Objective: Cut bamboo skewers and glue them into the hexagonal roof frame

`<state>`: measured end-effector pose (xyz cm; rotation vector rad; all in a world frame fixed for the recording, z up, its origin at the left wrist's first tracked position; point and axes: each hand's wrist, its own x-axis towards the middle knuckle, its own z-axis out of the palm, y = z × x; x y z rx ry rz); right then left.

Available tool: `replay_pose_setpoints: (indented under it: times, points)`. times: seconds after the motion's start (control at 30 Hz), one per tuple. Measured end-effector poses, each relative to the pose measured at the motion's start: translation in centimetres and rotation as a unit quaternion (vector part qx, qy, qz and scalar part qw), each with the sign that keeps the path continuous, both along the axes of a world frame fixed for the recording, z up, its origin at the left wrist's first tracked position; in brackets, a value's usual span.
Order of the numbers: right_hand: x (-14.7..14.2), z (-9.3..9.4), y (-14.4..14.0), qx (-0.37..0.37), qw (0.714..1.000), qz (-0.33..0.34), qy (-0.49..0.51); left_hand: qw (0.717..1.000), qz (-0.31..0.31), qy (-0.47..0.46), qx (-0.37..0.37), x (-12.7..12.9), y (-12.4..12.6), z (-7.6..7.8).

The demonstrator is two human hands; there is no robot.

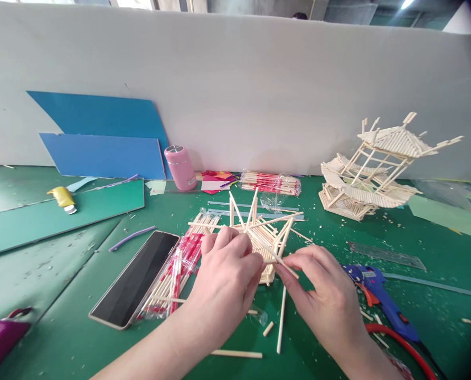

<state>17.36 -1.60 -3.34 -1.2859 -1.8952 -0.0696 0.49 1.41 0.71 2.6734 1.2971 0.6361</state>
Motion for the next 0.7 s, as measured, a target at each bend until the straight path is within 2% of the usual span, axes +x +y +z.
replay_pose_setpoints:
  times: [0.23,0.37,0.47,0.57,0.7]
  points:
    - [0.2,0.0,-0.3,-0.036,0.999,-0.007,0.004,1.000,0.008,-0.004,-0.011,-0.4,-0.2,0.1]
    - [0.5,0.1,-0.5,-0.040,0.999,-0.022,0.019,0.999,0.007,-0.038,0.003,-1.5,-0.8,0.3]
    - [0.4,0.5,-0.5,-0.030,0.999,-0.006,0.017,0.998,0.009,-0.059,0.006,-2.3,-1.0,0.4]
    - [0.0,1.1,-0.4,-0.017,1.000,0.018,0.001,0.993,0.027,-0.110,0.030,-3.1,-1.0,-0.1]
    - [-0.7,1.8,0.1,-0.005,0.998,0.048,-0.033,0.976,0.079,-0.189,0.068,-4.1,-1.4,-1.4]
